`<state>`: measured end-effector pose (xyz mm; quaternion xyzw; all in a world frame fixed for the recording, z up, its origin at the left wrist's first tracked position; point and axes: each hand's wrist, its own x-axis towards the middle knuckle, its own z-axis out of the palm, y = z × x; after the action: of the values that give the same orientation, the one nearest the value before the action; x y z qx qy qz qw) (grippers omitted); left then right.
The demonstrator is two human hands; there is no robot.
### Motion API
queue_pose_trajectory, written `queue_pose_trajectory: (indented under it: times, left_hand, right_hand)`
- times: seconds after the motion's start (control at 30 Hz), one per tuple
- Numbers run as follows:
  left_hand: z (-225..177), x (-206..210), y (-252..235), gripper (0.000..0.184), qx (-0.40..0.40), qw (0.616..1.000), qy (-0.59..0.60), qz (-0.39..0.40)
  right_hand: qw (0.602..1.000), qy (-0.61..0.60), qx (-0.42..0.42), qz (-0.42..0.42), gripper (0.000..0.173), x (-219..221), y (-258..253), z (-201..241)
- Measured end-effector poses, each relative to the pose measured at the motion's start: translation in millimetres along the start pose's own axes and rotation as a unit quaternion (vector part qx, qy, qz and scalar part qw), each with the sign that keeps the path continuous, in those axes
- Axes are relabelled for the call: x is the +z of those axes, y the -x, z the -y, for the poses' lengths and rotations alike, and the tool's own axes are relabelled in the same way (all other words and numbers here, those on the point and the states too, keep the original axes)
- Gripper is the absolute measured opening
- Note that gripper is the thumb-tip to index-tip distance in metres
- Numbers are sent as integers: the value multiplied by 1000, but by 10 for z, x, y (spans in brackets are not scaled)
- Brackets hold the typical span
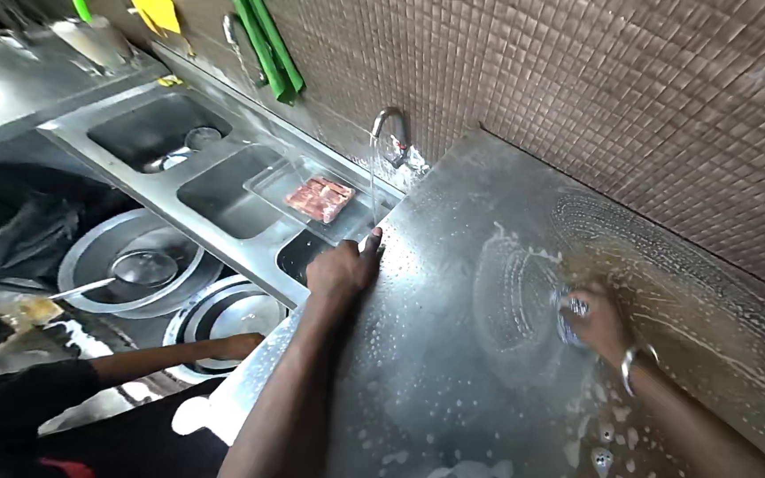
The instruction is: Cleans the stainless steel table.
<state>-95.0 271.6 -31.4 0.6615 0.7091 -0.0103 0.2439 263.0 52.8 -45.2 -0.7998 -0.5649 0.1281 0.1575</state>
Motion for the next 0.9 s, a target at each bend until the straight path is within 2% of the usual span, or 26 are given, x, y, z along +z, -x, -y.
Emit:
queue_pose_trajectory:
  times: [0.03,0.1,0.17,0.2,0.27,0.33,0.37,0.43,0.47,0.53,0.57,0.63,0.73,0.83,0.9]
  left_hand:
    - [-4,-1,-8,97,1,1000,-5,0]
    - [13,33,-2,98,4,1000,-11,-1]
    - [39,39,-1,99,7,1000,-14,-3]
    - [26,24,-9,99,9,1000,-11,-3]
    - [41,32,-25,99,18,1000,-7,-8]
    - [54,57,-19,100,23,1000,-7,-12]
    - [59,56,-20,101,23,1000,-8,-13]
    - [47,45,-43,103,24,999,-12,-18]
    - [44,53,-40,103,24,999,-13,-20]
    - [57,66,-21,103,23,999,-15,-20]
    - [56,43,-24,103,23,999,-19,-19]
    - [23,27,-22,102,24,999,-20,-16]
    - [9,26,-1,102,11,1000,-10,-10]
    - [-6,24,-22,103,9,1000,-10,-15]
    - [2,28,-11,102,10,1000,-10,-18]
  right_hand:
    - [999,13,1,-37,20,91,-189,84]
    - [992,3,-80,-92,20,391,-144,498]
    - [981,-38,-174,-78,16,589,427,892]
    - [974,-52,-206,-77,12,610,732,897]
    - [976,-55,-196,-71,15,465,1155,556]
    - [990,-22,-127,-59,18,242,1197,133]
    - [994,-6,-96,-58,17,196,1089,65]
    - [993,8,-86,-81,16,308,862,303]
    - [990,-9,-110,-88,15,435,852,537]
    - [976,-55,-195,-78,11,669,1100,938]
    - [970,-72,-224,-66,10,707,1291,1003]
    - [969,-63,-234,-45,15,559,1687,819]
    - [971,3,-239,3,16,168,2142,287]
    - [949,33,-286,128,16,-241,2368,35]
    - [927,49,-325,183,18,-328,2484,-77]
